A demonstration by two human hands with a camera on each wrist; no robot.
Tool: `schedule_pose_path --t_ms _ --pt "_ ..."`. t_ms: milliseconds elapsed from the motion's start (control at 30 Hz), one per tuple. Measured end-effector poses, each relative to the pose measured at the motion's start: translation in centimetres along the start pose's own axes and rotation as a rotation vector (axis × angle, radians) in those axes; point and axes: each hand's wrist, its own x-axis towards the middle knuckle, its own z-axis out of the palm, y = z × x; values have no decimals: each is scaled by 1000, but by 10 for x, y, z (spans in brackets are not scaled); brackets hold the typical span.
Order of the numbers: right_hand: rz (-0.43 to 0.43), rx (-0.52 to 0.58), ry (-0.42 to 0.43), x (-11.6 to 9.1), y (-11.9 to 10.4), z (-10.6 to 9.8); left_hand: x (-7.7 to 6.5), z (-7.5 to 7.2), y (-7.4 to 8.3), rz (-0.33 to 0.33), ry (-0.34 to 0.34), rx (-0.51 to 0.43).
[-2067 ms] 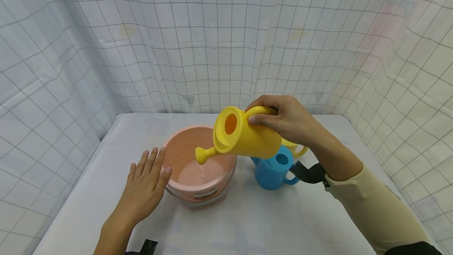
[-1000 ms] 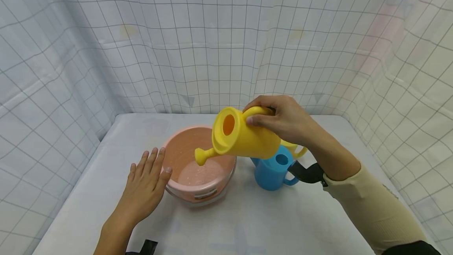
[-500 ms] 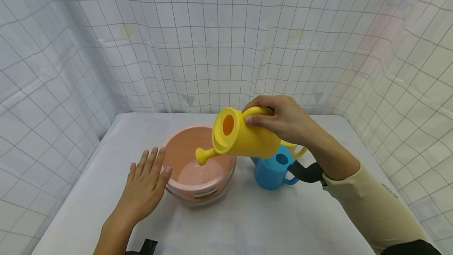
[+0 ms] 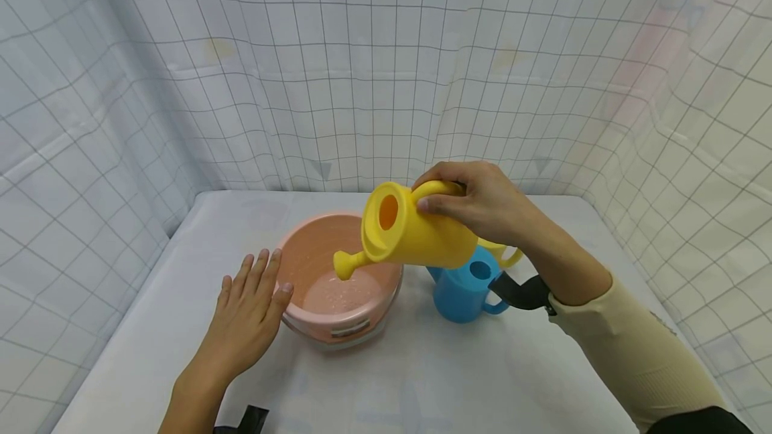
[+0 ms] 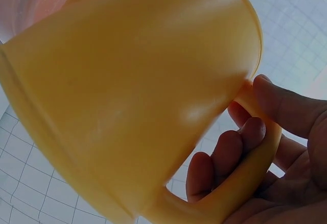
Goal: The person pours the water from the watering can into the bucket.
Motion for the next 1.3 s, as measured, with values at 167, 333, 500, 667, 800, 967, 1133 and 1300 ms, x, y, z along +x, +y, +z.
schedule_pose_path --t_ms 167,333,500,667,800,967,1133,1300 --pt "8 1 -1 0 -1 0 0 0 0 -1 3 0" --pt "11 0 -3 0 -1 0 0 0 1 -5 2 3" --pt "13 1 -2 -1 0 0 0 0 1 -7 2 5" --pt "16 5 -1 0 0 0 0 0 1 -7 -3 -1" --pt "10 11 0 0 0 0 1 0 1 -8 -7 -5" --pt "5 9 2 -1 -1 0 1 0 0 -9 -9 -7" --pt "11 8 4 -1 0 0 1 -1 0 -10 -10 -7" --pt "13 11 1 -1 0 1 0 0 0 -1 -2 -11"
